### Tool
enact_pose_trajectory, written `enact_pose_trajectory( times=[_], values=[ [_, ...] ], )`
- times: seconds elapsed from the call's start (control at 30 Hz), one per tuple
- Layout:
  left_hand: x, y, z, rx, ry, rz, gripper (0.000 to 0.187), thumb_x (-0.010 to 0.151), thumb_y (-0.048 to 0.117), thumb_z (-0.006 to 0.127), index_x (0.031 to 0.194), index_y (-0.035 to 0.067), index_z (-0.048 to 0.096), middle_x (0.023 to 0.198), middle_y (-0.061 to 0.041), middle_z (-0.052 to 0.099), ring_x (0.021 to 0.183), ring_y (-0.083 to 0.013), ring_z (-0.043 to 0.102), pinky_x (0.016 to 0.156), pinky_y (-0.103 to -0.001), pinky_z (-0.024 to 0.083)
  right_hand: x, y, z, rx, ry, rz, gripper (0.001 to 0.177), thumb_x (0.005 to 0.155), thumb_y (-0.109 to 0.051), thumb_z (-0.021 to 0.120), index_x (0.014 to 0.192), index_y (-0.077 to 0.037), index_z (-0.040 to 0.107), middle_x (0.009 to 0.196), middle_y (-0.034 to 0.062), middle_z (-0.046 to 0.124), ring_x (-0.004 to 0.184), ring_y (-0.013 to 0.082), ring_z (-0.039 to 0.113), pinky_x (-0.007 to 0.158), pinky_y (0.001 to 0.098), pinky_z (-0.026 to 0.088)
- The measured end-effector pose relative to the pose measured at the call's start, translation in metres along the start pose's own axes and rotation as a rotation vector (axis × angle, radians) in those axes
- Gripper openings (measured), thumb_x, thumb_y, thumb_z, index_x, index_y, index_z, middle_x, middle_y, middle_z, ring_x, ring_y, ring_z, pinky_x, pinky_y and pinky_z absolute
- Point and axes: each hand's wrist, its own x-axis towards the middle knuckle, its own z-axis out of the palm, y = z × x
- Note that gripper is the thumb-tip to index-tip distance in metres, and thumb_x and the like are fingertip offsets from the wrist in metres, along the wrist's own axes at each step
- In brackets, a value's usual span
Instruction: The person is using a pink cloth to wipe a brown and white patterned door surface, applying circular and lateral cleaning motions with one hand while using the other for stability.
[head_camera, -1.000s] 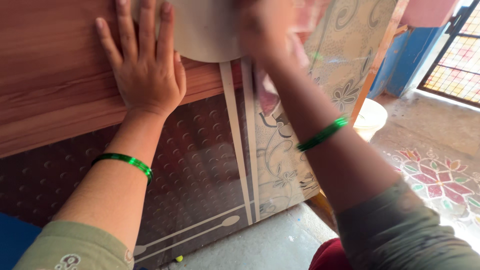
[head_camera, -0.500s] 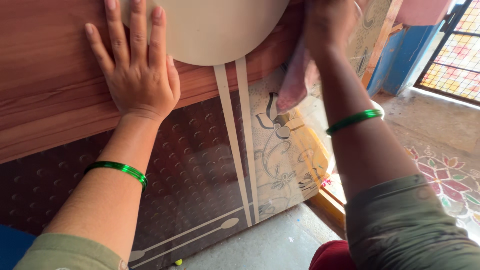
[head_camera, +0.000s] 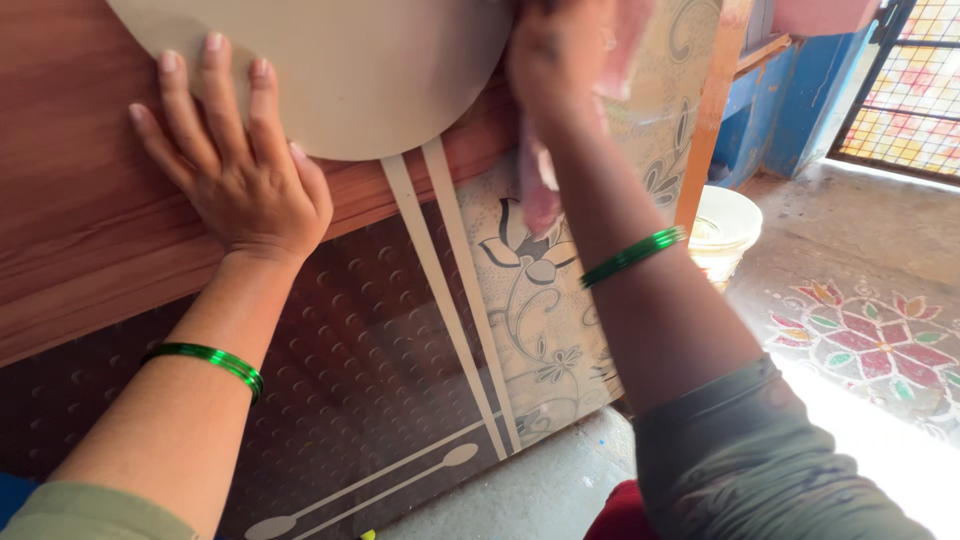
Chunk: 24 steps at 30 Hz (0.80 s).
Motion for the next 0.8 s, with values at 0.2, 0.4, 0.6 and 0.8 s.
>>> enact_pose_trajectory(
  times=[0.2, 0.4, 0.6, 0.8],
  values=[
    [0.056, 0.061, 0.012, -0.223, -0.157, -0.148, 0.062, 0.099, 0.019, 0.062, 0.157, 0.012, 0.042, 0.169, -0.023, 0.026, 0.159, -0.0408, 0.009, 0.125, -0.073, 0.007, -0.006, -0.106, -0.022, 0.199, -0.083, -0.035, 0.016, 0.093, -0.009, 0.059, 0.101, -0.013, 0.072, 0.101, 0.0128, 0.075, 0.105, 0.0335, 0.067, 0.093, 0.0423, 0.052],
    [0.067, 0.093, 0.036, -0.206, -0.102, 0.079, 0.071, 0.106, 0.026, 0.062, 0.162, -0.006, 0.035, 0.170, -0.022, 0.024, 0.163, -0.0394, 0.013, 0.126, -0.069, 0.005, -0.006, -0.104, -0.033, 0.108, -0.081, -0.231, 0.024, 0.090, -0.007, 0.060, 0.109, -0.011, 0.073, 0.106, 0.0175, 0.070, 0.106, 0.0396, 0.062, 0.092, 0.0461, 0.050],
    [0.063, 0.086, 0.030, -0.348, -0.218, 0.052, 0.071, 0.109, 0.028, 0.054, 0.166, -0.003, 0.026, 0.172, -0.020, 0.023, 0.159, -0.0398, 0.014, 0.125, -0.070, 0.005, -0.013, -0.015, -0.041, -0.213, -0.003, 0.179, 0.032, 0.096, -0.022, 0.059, 0.127, -0.017, 0.064, 0.120, 0.0145, 0.070, 0.113, 0.0384, 0.065, 0.097, 0.0489, 0.051],
    [0.061, 0.086, 0.032, -0.231, -0.181, 0.091, 0.071, 0.117, 0.033, 0.055, 0.168, -0.003, 0.021, 0.174, -0.019, 0.020, 0.164, -0.0386, 0.013, 0.129, -0.067, 0.004, -0.053, 0.087, -0.079, -0.347, 0.217, 0.521, 0.049, 0.088, -0.024, 0.064, 0.136, -0.020, 0.056, 0.142, 0.0196, 0.051, 0.125, 0.0442, 0.052, 0.099, 0.0553, 0.040]
  ],
)
